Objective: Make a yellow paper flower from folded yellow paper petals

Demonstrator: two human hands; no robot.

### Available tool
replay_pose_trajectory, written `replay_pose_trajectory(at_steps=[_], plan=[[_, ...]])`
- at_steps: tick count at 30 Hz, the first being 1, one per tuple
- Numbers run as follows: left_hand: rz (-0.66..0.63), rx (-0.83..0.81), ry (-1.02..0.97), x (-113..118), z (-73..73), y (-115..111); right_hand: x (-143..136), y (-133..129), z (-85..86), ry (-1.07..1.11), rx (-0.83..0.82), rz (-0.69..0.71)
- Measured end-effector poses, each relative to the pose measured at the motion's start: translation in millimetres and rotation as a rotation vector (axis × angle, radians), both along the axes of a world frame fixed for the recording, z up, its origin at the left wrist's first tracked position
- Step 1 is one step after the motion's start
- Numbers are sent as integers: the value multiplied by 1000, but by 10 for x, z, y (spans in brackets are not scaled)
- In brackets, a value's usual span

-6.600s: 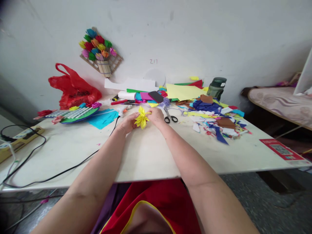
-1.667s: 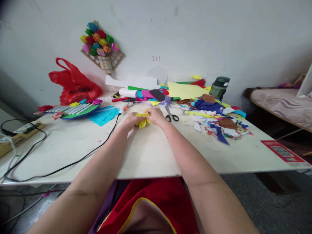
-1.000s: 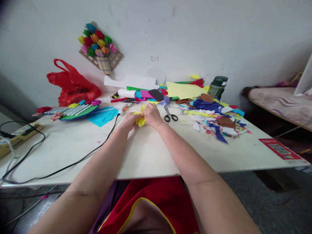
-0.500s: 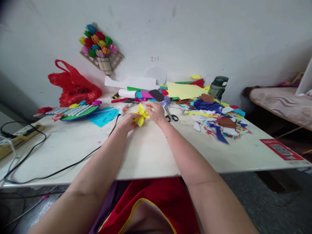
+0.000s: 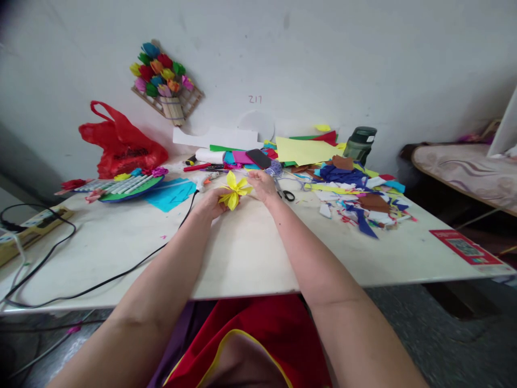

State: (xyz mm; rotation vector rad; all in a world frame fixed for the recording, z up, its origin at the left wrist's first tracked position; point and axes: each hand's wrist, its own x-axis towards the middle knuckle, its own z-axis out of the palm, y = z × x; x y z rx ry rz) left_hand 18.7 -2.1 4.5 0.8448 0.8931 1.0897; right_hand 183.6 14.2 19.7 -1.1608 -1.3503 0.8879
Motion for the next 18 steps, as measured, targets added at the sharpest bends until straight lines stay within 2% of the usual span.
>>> replay_pose_trajectory(at_steps=[4, 9, 14, 18], plan=[[9, -17, -8, 10, 18, -22, -3, -13, 2, 18, -57, 44], [50, -21, 15, -3, 46, -41, 81, 109, -88, -2, -45, -93], [104, 59, 47, -63, 40, -12, 236, 284, -250, -358, 64, -219], [123, 67, 61, -96, 23, 6, 169, 200, -274, -740, 122, -152]])
